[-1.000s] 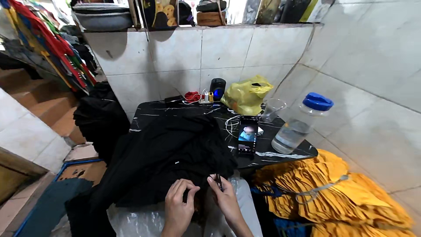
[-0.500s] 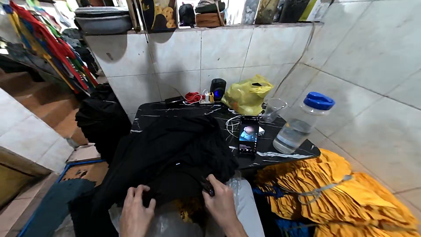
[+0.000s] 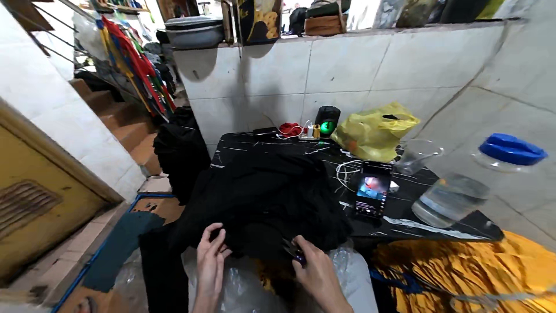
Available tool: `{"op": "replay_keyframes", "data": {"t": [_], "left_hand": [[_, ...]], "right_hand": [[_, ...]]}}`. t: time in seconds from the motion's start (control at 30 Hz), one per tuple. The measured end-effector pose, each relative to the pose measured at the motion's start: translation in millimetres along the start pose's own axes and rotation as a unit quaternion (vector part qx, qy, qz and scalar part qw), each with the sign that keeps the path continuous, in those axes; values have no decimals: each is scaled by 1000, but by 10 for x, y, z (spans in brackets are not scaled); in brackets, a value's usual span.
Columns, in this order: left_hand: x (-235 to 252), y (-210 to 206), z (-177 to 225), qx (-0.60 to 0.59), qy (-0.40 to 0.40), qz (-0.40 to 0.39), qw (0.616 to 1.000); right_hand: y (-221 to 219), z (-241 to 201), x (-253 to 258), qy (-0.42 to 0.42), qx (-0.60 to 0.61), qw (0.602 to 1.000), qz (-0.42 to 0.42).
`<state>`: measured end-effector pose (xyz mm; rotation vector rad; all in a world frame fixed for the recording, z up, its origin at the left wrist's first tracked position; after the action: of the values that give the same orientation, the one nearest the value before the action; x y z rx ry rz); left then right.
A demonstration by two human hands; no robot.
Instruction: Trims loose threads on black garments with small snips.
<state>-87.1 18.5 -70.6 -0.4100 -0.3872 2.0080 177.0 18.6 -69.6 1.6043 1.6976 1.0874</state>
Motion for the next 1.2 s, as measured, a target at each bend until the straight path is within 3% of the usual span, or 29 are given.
{"op": "replay_keyframes", "data": {"t": [0.1, 0.23, 0.4, 0.53, 0.73, 0.8, 0.9, 1.03, 1.2], "left_hand": [[-80, -5, 50, 55, -9, -41, 998], [-158, -4, 63, 70, -11, -66, 995], [-256, -35, 69, 109, -43, -91, 989], [-332, -38, 51, 167, -104, -103, 975], [-391, -19, 87, 232, -129, -117, 957], [-371, 1, 77, 235, -126, -131, 955], [-328, 8, 43, 244, -121, -146, 951], [-324, -23, 8, 252, -119, -132, 951], [-322, 8, 73, 257, -137, -131, 948]], "right_hand": [[-16, -34, 40, 80, 88, 992, 53], [-144, -274, 161, 125, 160, 979, 19], [-409, -611, 338, 132, 253, 958, -39], [-599, -761, 431, 127, 324, 937, -19], [-565, -862, 353, 210, 212, 952, 67], [-547, -867, 330, 226, 186, 954, 57], [-521, -868, 320, 212, 200, 956, 33], [-587, -840, 372, 154, 238, 957, -64], [-660, -827, 389, 160, 284, 945, 22]]}}
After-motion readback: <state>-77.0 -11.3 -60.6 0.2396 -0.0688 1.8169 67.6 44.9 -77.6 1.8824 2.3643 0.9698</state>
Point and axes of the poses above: each hand's wrist, its own x-axis towards the middle knuckle, its own y-axis out of the back of the hand, z = x × y, the point moved 4 cm from there along x, towards the middle knuckle, and after that the axes turned 3 degrees about -x, right-handed, at the moved point
